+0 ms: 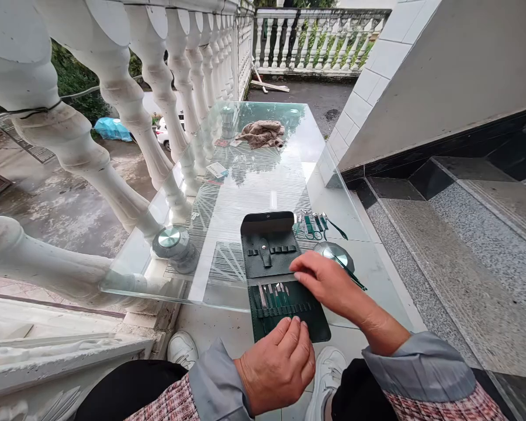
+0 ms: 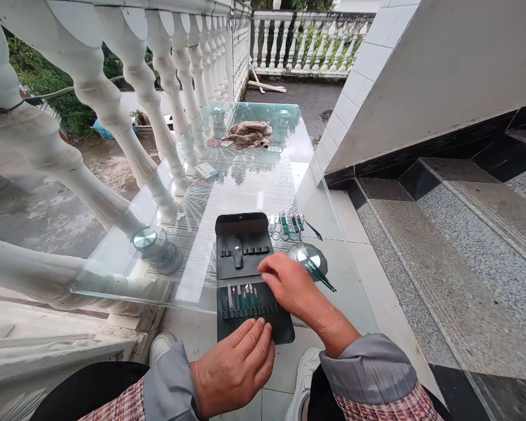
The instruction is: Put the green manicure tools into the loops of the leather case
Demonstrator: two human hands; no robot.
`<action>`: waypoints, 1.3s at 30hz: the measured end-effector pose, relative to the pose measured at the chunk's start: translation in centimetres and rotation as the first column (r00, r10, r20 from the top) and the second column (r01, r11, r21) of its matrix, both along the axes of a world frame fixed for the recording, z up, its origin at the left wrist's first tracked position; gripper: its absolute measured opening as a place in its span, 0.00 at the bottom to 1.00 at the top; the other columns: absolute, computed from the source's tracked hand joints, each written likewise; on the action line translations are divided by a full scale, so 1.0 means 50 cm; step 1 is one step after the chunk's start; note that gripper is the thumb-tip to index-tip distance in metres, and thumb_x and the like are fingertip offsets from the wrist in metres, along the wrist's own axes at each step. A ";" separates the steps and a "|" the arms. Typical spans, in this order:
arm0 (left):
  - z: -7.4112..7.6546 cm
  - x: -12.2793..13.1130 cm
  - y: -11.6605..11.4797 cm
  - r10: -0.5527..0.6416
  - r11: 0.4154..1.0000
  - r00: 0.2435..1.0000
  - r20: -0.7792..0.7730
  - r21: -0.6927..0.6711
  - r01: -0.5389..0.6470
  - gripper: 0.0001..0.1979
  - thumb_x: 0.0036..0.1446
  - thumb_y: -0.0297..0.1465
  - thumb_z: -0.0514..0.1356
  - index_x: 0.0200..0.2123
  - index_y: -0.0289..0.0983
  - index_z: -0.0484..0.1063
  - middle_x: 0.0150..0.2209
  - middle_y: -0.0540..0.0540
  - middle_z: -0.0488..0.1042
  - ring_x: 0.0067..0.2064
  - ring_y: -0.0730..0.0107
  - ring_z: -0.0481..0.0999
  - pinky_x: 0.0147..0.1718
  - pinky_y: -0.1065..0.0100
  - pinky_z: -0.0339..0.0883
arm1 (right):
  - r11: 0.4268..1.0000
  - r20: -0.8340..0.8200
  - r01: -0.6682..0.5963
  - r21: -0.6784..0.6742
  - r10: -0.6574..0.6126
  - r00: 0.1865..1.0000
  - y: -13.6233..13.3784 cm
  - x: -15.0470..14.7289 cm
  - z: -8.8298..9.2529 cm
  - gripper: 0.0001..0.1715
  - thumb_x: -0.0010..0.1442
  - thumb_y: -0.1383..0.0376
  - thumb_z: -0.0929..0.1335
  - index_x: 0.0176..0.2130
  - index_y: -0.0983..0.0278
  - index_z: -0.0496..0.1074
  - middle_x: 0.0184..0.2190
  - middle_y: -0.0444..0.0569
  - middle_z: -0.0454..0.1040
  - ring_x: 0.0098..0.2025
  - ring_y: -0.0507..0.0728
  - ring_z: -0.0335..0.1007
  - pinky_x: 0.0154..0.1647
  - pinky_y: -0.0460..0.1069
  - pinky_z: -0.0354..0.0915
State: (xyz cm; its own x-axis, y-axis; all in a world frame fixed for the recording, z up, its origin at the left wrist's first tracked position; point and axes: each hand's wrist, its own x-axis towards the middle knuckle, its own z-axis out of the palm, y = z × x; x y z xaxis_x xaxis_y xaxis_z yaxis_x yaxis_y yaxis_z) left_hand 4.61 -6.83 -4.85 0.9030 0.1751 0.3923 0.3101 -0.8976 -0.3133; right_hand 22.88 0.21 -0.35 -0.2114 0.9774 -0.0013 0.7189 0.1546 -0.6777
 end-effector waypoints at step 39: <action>-0.003 0.017 0.014 0.069 0.997 0.998 0.004 0.018 -0.069 0.17 0.59 0.26 0.49 0.47 0.25 0.69 0.47 0.33 0.72 0.49 0.51 0.72 0.49 0.54 0.64 | 0.980 0.674 0.188 0.067 -0.183 0.716 -0.047 0.120 -0.051 0.10 0.58 0.72 0.58 0.30 0.63 0.65 0.29 0.49 0.68 0.31 0.55 0.63 0.28 0.48 0.50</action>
